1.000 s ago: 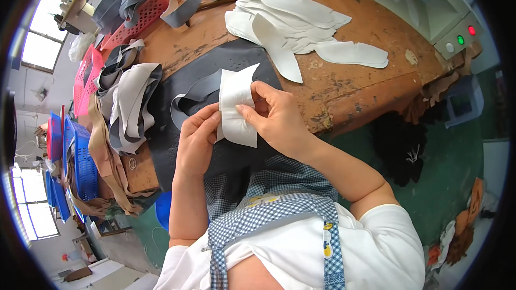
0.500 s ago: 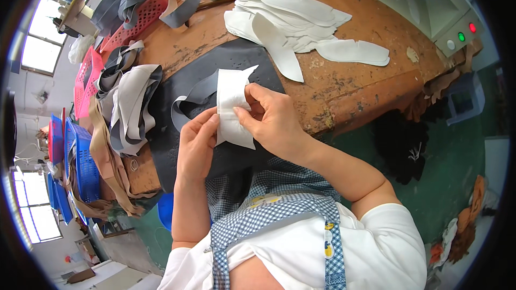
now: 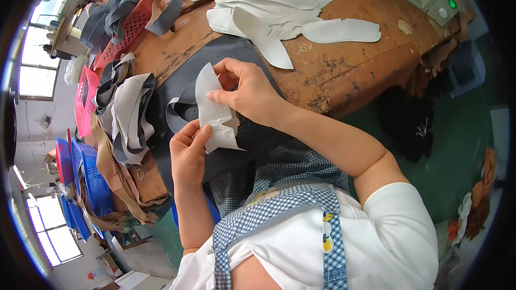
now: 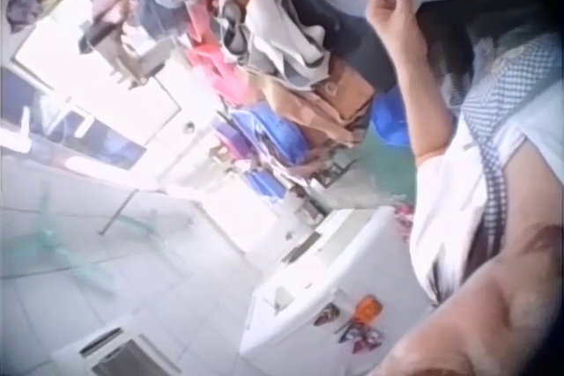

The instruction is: Assembling and aligning shoe upper components and linings by hand.

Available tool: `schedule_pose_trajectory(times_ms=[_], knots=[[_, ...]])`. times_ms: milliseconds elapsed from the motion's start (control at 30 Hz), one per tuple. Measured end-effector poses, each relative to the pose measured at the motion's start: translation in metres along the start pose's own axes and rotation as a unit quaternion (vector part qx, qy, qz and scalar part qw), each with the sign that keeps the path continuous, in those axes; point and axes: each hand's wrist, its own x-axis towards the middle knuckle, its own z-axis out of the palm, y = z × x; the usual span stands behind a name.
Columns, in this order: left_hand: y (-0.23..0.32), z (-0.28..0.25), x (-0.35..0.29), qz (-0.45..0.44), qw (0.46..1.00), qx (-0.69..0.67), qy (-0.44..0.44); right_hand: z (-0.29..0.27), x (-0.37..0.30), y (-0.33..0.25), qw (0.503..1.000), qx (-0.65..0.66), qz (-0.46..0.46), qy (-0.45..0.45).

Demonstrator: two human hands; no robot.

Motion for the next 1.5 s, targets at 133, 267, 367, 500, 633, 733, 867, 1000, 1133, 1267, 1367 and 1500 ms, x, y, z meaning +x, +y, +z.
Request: schedule_pose_trajectory(times_ms=[133, 267, 367, 500, 633, 733, 867, 1000, 1133, 1267, 1367, 1500], knots=[[-0.002, -0.002, 0.0, 0.001, 1.0, -0.011, 0.004, 0.002, 0.0, 0.004, 0.998, -0.014, -0.039, 0.046], [-0.002, -0.003, -0.001, 0.001, 1.0, -0.011, 0.004, 0.001, -0.002, 0.0, 0.998, -0.039, -0.015, 0.04], [0.0, -0.004, -0.002, 0.007, 1.0, 0.002, 0.001, 0.001, -0.002, 0.006, 0.997, -0.064, -0.012, 0.039], [0.007, 0.003, -0.006, -0.006, 1.0, 0.018, -0.011, 0.006, -0.008, 0.006, 0.998, -0.054, -0.005, 0.041], [0.0, 0.009, -0.004, -0.01, 0.999, 0.032, 0.003, 0.014, -0.015, 0.005, 0.996, -0.078, -0.011, 0.031], [-0.004, 0.008, -0.002, 0.004, 1.0, 0.013, 0.015, 0.018, -0.015, 0.003, 0.994, -0.099, -0.012, 0.038], [-0.006, 0.006, -0.004, 0.013, 1.0, 0.011, 0.015, 0.018, -0.014, 0.002, 0.991, -0.127, -0.021, 0.033], [-0.005, 0.007, -0.008, 0.029, 0.999, -0.011, 0.026, 0.015, -0.013, 0.011, 0.956, -0.26, -0.107, 0.084], [-0.007, 0.006, -0.014, 0.03, 0.999, -0.001, 0.02, 0.009, -0.006, 0.018, 0.991, 0.024, 0.126, 0.034], [-0.009, 0.013, -0.015, 0.024, 0.999, 0.024, 0.009, 0.011, 0.004, 0.024, 0.971, 0.193, 0.129, 0.051], [-0.005, 0.002, -0.014, 0.049, 0.986, 0.152, 0.046, 0.003, 0.009, 0.033, 0.968, 0.215, 0.113, 0.066], [0.001, -0.028, -0.011, 0.078, 0.944, 0.318, 0.036, -0.02, 0.006, 0.038, 0.977, 0.118, 0.173, 0.045]])
